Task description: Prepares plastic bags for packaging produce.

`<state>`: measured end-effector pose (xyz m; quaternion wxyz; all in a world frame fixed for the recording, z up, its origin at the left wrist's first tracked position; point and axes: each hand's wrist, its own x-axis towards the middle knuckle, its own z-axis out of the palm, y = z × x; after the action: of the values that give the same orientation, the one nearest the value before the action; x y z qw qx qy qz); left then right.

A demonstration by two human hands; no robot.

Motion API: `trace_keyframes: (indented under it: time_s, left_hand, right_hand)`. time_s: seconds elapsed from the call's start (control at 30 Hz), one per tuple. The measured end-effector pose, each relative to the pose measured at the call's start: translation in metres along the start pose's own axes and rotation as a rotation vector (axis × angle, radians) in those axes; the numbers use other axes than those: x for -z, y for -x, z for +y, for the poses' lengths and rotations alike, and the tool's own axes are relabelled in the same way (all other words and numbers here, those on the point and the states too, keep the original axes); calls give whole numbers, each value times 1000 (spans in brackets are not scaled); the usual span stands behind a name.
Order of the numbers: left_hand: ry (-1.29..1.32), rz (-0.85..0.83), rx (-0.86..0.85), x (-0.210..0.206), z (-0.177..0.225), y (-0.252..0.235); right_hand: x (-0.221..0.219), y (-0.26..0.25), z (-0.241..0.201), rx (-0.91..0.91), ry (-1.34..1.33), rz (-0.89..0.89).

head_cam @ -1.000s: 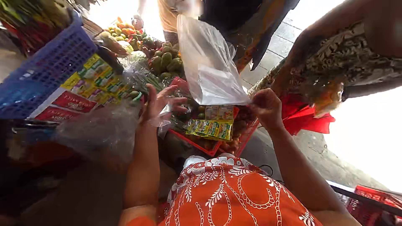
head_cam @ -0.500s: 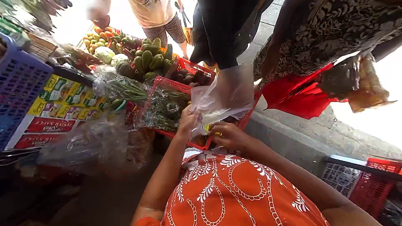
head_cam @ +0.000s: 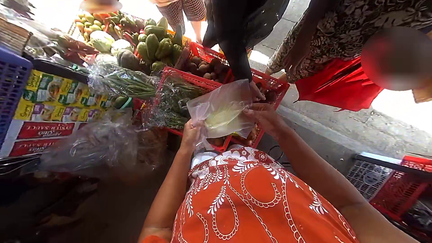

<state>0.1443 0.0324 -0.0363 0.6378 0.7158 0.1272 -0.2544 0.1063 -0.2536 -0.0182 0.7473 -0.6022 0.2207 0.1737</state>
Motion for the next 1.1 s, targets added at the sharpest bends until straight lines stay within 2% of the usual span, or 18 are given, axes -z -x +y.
trace_keyframes:
  time_s: [0.1,0.2,0.27,0.37,0.43,0.5,0.57,0.67,0.77,0.87,0.97,1.03,1.1]
  left_hand:
    - [67,-16,109,18,-15,-6]
    - [25,140,200,27,-30,-22]
    - [-183,207,183,32,-41,-30]
    - [-386,254,24,21,-36,-23]
    - [-482,205,-72,4,-21,-13]
    - [-604,69,-104,-13,-7,-10]
    - [-730,-73,-78,-26,-2,-19]
    - [-800,-191,6,-40,-13,-48]
    - [-699,-243,-13,-44,-28,-65]
    - [-479,-242,-7,-41,-39,-58]
    - [-417,-267,-7,-43,-49,-48]
    - [-435,-302,-29,-47,-38,-39]
    - [-430,-372,-41,-60,-25,-29]
  right_hand:
    - [8,-15,18,27,-20,121]
    - [24,-20,40,97,261,304]
    - [31,-14,55,120,394,388]
    - [33,6,64,186,530,497]
    - [30,17,67,258,555,554]
    - [25,24,69,355,573,582]
    - [22,29,74,448,613,595]
    - [25,33,85,516,666,599]
    - [40,37,94,415,611,649]
    - [66,43,103,57,533,652]
    - [74,52,97,-235,741,608]
    - [54,54,82,-197,903,639]
    - [27,52,76,55,914,597]
